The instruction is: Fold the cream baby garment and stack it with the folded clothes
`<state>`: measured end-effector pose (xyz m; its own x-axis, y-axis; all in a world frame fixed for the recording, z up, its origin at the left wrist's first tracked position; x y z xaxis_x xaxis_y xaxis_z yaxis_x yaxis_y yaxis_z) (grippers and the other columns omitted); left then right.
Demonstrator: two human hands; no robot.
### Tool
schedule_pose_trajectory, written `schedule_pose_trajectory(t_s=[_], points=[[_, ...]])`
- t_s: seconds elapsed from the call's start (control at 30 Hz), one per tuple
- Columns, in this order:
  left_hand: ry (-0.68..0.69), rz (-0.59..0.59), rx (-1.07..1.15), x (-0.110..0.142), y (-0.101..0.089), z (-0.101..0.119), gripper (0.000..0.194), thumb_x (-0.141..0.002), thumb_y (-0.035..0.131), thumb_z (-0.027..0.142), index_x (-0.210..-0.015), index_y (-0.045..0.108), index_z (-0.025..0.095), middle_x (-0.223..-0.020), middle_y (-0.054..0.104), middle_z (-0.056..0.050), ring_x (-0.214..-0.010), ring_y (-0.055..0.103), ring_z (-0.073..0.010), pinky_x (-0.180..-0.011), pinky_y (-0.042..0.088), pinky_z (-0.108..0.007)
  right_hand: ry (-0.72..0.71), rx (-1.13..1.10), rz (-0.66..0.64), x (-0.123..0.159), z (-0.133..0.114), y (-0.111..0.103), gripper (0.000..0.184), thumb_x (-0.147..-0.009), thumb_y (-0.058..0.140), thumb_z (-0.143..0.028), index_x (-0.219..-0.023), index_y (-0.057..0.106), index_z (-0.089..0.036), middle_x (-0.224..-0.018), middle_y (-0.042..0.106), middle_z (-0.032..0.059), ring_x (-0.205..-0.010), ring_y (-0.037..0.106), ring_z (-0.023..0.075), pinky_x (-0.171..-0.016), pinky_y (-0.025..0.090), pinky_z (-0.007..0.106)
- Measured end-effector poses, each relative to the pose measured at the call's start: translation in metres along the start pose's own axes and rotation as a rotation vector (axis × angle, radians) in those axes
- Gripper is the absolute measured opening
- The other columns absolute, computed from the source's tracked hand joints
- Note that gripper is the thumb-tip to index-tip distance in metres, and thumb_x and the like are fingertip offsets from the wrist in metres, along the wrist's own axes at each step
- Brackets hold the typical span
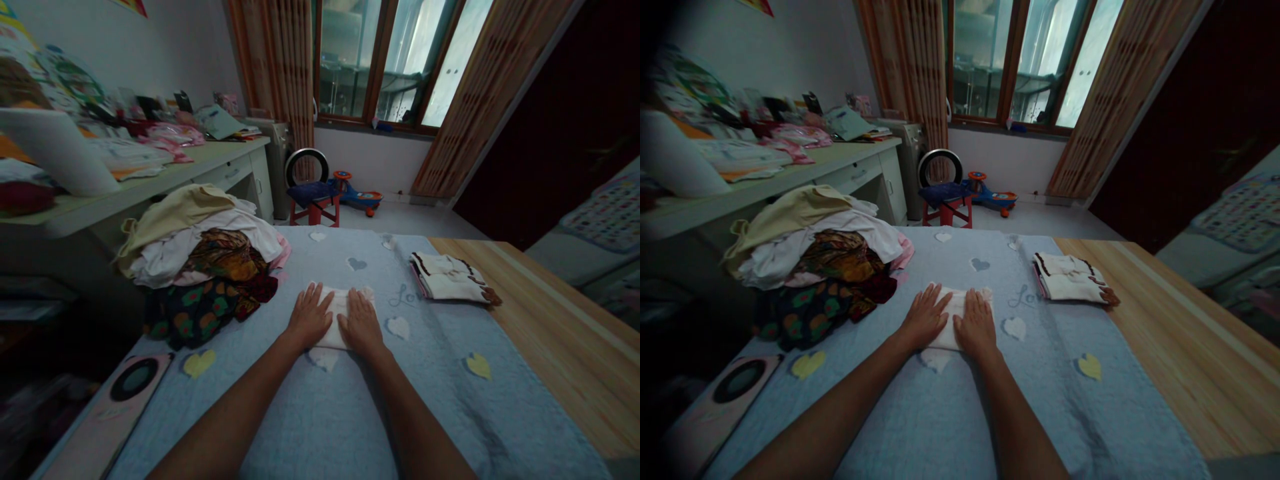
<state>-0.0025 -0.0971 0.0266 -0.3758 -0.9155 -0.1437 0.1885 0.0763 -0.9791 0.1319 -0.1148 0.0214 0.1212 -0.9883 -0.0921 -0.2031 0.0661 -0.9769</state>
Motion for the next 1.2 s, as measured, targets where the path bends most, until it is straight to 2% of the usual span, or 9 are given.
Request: schedule_pose_trajectory(t_s=[0.1,0.17,0.3,0.4,0.7,0.93,1.2], points=[[0.012,0.098,-0.021,0.005,-0.006,0.003,0.053,-0.096,0.042,0.036,-0.146,0.041,0.020,-0.156,0.033,-0.013,-0.147,0.023,-0.0293,-0.118,0.021,-0.051,-0.030,-0.030,0.020,0.000,0.001,-0.002,0.060,-0.094,0.042,-0.034,-0.146,0.038,-0.005,-0.155,0.033,0.0154,-0.146,0.025,0.0279,-0.117,0.022,0.043],[0.034,0.135,-0.019,0.009,-0.010,0.007,0.049,-0.097,0.039,0.032,-0.143,0.044,0.015,-0.154,0.036,-0.014,-0.146,0.026,-0.0273,-0.118,0.022,-0.048,-0.062,-0.070,0.083,0.001,0.001,-0.008,0.051,-0.095,0.042,-0.030,-0.140,0.047,-0.008,-0.152,0.039,0.0156,-0.143,0.029,0.0278,-0.115,0.025,0.044],[0.088,0.102,0.012,0.013,-0.014,0.013,0.045,-0.098,0.035,0.026,-0.138,0.049,0.012,-0.149,0.045,-0.014,-0.142,0.035,-0.0247,-0.116,0.029,-0.044,-0.099,-0.146,0.232,0.004,0.000,-0.018,0.039,-0.095,0.037,-0.023,-0.125,0.060,-0.013,-0.140,0.054,0.0140,-0.133,0.044,0.0240,-0.113,0.031,0.042],[0.122,0.051,0.036,0.013,-0.011,0.015,0.045,-0.096,0.041,0.028,-0.137,0.049,0.012,-0.150,0.044,-0.014,-0.141,0.036,-0.0246,-0.115,0.032,-0.042,-0.095,-0.142,0.226,0.005,-0.002,-0.017,0.037,-0.093,0.040,-0.020,-0.123,0.061,-0.012,-0.136,0.057,0.0143,-0.127,0.049,0.0226,-0.111,0.034,0.038],[0.124,0.017,0.058,0.013,0.000,0.011,0.058,-0.093,0.047,0.042,-0.144,0.044,0.015,-0.157,0.032,-0.012,-0.146,0.025,-0.0278,-0.118,0.026,-0.044,-0.123,-0.018,0.084,0.006,-0.011,-0.007,0.046,-0.093,0.046,-0.025,-0.136,0.052,-0.010,-0.151,0.041,0.0133,-0.143,0.029,0.0260,-0.116,0.025,0.041],[0.134,0.028,0.055,0.015,0.001,0.009,0.058,-0.094,0.045,0.044,-0.144,0.043,0.016,-0.157,0.032,-0.011,-0.146,0.024,-0.0269,-0.118,0.025,-0.043,-0.098,0.020,0.024,0.005,-0.009,-0.004,0.049,-0.095,0.043,-0.029,-0.142,0.048,-0.015,-0.155,0.035,0.0096,-0.145,0.026,0.0256,-0.116,0.022,0.043],[0.152,0.039,0.050,0.018,0.000,0.007,0.061,-0.091,0.049,0.043,-0.147,0.039,0.019,-0.158,0.030,-0.010,-0.147,0.023,-0.0262,-0.118,0.023,-0.044,-0.055,0.026,0.018,0.007,-0.007,-0.006,0.050,-0.095,0.041,-0.034,-0.143,0.047,-0.020,-0.158,0.031,0.0065,-0.146,0.023,0.0273,-0.116,0.018,0.046]])
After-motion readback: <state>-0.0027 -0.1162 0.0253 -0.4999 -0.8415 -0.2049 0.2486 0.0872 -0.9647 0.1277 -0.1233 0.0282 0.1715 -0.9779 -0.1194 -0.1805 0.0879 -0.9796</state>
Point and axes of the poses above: each hand's wrist, its own x-axis away from the middle knuckle, its own y-axis out of the palm, z = x × y, the point moved 6 cm from there along -x, towards the middle knuckle
